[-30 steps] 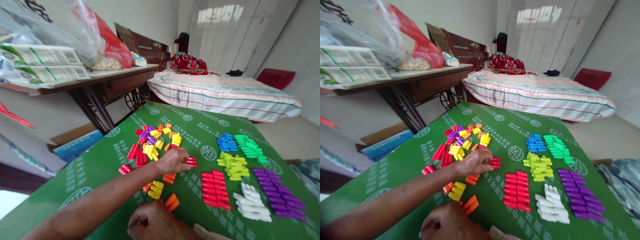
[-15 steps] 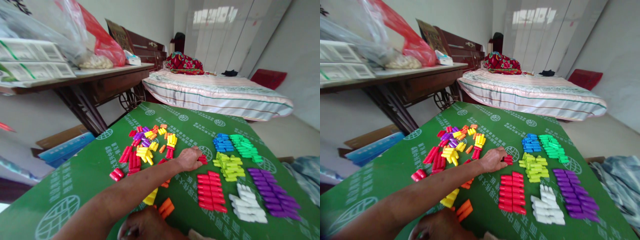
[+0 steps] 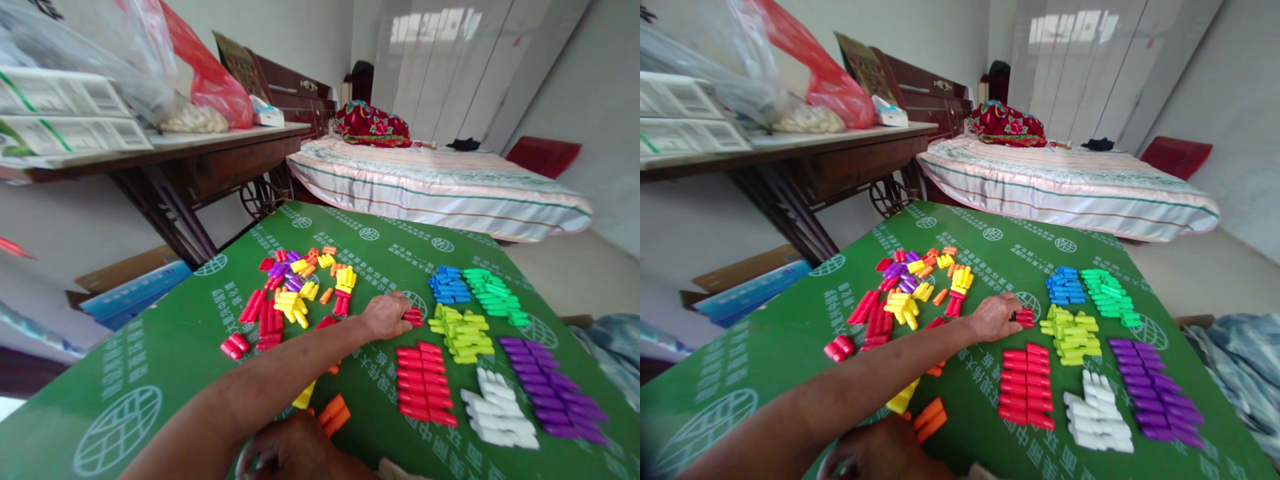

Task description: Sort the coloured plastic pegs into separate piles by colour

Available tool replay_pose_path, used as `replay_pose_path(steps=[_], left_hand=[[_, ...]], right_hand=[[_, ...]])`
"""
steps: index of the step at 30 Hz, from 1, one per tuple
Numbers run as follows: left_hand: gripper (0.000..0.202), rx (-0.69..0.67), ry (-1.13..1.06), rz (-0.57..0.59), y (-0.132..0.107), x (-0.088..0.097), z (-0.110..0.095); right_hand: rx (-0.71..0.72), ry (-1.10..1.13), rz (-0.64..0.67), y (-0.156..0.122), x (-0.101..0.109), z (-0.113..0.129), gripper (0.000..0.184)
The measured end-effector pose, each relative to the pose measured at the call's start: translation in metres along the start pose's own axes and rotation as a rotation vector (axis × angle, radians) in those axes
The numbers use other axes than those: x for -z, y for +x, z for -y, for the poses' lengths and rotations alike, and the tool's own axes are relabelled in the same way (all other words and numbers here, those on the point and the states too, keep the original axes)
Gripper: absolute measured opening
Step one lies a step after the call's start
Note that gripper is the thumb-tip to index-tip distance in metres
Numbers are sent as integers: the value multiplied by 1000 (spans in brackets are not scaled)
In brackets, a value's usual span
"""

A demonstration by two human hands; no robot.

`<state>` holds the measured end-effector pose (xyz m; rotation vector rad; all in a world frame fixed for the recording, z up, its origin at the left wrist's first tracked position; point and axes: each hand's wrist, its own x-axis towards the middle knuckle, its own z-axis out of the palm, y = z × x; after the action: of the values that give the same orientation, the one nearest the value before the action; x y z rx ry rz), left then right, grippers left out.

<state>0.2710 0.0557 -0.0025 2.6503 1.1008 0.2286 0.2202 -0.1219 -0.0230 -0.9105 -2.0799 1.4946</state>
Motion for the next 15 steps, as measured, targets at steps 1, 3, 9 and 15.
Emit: replay_pose_path(steps=[1, 3, 9, 15], left_hand=[[22, -1, -1, 1, 0, 0, 0], [23, -2, -3, 2, 2, -1, 0], [25, 8, -3, -2, 4, -1, 0], [27, 57, 12, 0, 5, 2, -3]], right_hand=[[7, 1, 0, 0, 1, 2, 15], [12, 4, 4, -2, 5, 6, 15], [-20, 13, 35, -5, 14, 17, 15], [25, -24, 7, -4, 14, 18, 17]])
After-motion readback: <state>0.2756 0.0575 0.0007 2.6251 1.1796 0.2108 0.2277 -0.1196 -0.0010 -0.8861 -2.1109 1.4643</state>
